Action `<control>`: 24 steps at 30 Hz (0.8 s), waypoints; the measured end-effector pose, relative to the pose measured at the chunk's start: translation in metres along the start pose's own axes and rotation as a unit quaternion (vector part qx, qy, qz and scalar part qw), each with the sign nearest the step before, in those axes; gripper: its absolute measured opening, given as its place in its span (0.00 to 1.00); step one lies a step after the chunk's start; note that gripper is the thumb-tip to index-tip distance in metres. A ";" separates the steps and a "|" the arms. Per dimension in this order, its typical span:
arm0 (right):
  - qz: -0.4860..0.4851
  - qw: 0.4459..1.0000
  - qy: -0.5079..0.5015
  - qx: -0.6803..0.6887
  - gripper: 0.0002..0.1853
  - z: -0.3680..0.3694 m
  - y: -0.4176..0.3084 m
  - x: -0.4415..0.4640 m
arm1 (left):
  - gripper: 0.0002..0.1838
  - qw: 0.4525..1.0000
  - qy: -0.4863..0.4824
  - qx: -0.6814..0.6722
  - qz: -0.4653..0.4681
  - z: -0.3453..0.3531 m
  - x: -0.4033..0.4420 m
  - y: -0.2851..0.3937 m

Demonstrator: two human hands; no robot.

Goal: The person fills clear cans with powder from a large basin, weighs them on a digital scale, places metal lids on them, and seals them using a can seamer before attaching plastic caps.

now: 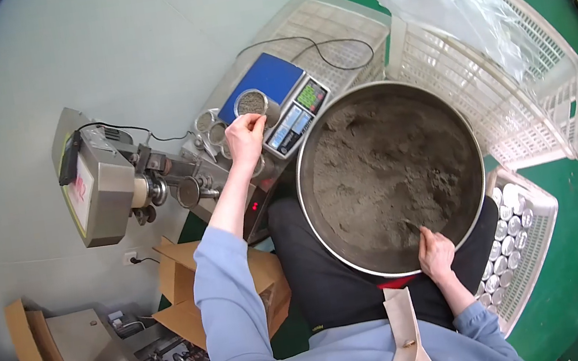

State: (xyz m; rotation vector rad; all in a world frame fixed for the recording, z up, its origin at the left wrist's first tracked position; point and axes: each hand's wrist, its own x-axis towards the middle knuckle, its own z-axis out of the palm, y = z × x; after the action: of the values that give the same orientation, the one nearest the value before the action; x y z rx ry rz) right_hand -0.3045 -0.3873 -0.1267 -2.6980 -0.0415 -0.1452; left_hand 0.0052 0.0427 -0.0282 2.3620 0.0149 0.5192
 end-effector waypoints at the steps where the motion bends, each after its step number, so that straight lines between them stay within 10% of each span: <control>1: -0.006 1.000 0.007 -0.002 0.08 0.000 0.000 0.000 | 0.08 1.000 0.007 0.017 -0.007 0.006 0.014 -0.013; 24: 0.016 0.999 -0.036 -0.010 0.07 0.003 0.001 -0.001 | 0.17 0.993 0.032 0.115 -0.020 -0.017 0.039 -0.047</control>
State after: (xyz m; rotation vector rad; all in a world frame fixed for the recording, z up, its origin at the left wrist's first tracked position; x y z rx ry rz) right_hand -0.3053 -0.3872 -0.1300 -2.7216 -0.0197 -0.0405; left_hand 0.0408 0.0944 -0.0331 2.5617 0.1600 0.6010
